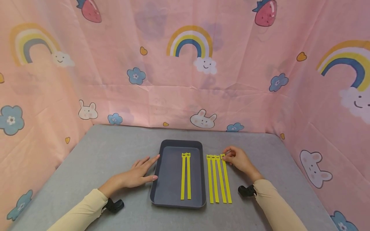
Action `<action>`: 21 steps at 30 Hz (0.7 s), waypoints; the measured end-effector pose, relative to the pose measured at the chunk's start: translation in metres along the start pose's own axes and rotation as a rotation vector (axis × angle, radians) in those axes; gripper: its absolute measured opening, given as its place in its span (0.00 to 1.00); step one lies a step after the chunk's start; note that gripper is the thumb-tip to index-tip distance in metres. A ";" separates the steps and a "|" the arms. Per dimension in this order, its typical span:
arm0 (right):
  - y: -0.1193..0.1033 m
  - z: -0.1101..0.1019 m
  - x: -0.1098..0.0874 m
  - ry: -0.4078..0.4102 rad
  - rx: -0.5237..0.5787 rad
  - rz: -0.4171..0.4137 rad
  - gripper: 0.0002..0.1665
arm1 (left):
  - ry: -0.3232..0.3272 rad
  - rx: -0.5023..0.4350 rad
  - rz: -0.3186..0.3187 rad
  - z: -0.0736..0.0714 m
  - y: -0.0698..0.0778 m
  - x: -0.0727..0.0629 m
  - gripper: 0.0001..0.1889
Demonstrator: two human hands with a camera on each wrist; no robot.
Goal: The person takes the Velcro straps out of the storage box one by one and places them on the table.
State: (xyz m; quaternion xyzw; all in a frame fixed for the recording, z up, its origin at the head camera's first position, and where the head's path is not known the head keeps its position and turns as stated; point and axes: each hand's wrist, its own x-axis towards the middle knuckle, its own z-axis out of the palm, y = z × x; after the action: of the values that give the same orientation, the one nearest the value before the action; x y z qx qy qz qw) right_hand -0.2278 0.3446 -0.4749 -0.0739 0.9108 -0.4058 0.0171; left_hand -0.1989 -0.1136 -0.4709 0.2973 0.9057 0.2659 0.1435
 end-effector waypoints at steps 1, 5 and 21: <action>0.001 0.000 0.000 0.002 -0.005 0.001 0.15 | -0.004 0.005 0.000 0.000 0.000 0.000 0.45; 0.001 0.000 0.001 0.007 -0.025 -0.005 0.15 | -0.013 0.021 -0.020 -0.003 0.002 0.001 0.45; -0.001 0.004 0.002 0.014 -0.071 -0.001 0.14 | -0.034 0.042 -0.038 -0.002 0.003 0.002 0.45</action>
State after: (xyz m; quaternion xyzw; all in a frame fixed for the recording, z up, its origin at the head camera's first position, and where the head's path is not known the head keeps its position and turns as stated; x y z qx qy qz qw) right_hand -0.2290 0.3412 -0.4769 -0.0718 0.9248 -0.3736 0.0077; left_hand -0.1999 -0.1118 -0.4677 0.2876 0.9140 0.2389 0.1576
